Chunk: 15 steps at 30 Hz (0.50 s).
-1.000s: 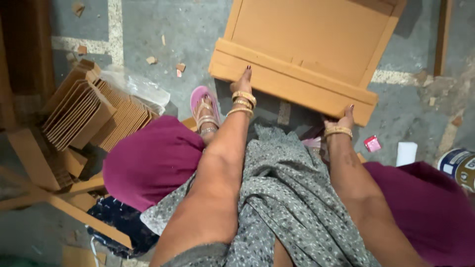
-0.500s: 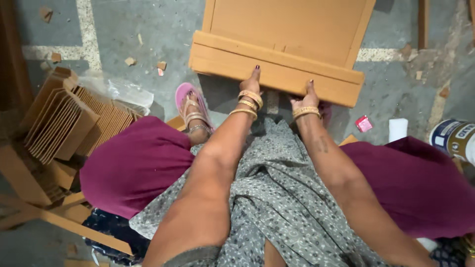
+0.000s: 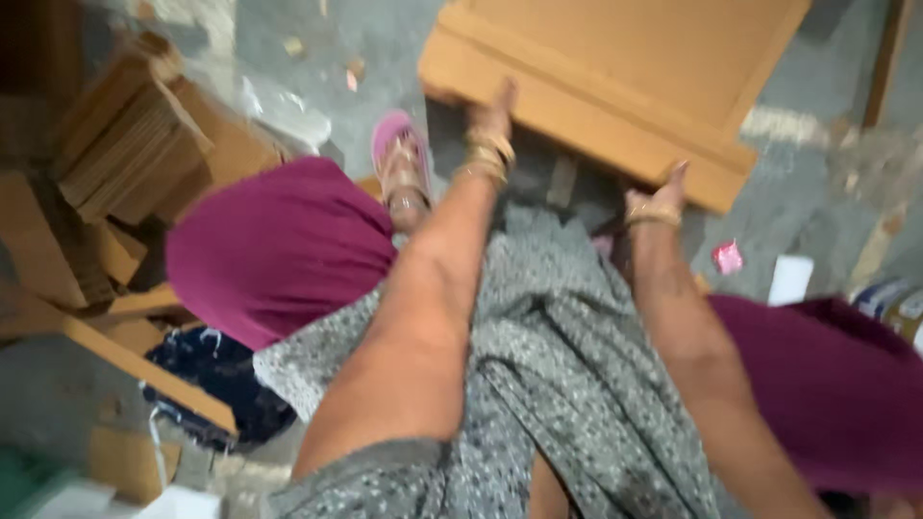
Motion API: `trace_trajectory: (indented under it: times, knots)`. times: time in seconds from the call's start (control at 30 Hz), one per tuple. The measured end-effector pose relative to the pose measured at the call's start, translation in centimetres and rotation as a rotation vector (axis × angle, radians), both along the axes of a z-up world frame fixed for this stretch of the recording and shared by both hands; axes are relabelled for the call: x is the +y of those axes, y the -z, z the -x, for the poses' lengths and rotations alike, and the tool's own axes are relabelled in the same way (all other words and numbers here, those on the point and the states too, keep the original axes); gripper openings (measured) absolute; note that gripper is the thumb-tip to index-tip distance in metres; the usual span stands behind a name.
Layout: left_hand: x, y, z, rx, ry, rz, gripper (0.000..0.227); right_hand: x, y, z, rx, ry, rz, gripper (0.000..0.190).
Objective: The person applies glue to cardboard strips using a white applicator and attaches them to the edges of a large flat cardboard panel. She then folds the panel's flaps and presses the glued strips to form a box structure.
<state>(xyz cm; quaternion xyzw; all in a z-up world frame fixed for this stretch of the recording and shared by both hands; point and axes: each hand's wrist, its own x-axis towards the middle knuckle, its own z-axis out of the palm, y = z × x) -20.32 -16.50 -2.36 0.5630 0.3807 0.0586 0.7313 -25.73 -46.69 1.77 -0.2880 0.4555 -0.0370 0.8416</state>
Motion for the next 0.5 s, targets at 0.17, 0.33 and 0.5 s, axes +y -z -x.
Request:
trace_trajectory:
  times: [0.17,0.33,0.5]
  knots:
    - [6.3,0.7,-1.2,0.107,-0.029,-0.108,0.068,-4.1,-0.2,0.1,-0.031,0.081,-0.009,0.07]
    - [6.4,1.5,-1.3,0.296,-0.106,0.131,0.063,-5.4,1.1,0.5,0.065,0.079,-0.018,0.07]
    - [6.3,1.1,-1.6,0.154,-0.128,0.125,0.06,-5.7,1.3,0.3,0.037,0.067,-0.018,0.069]
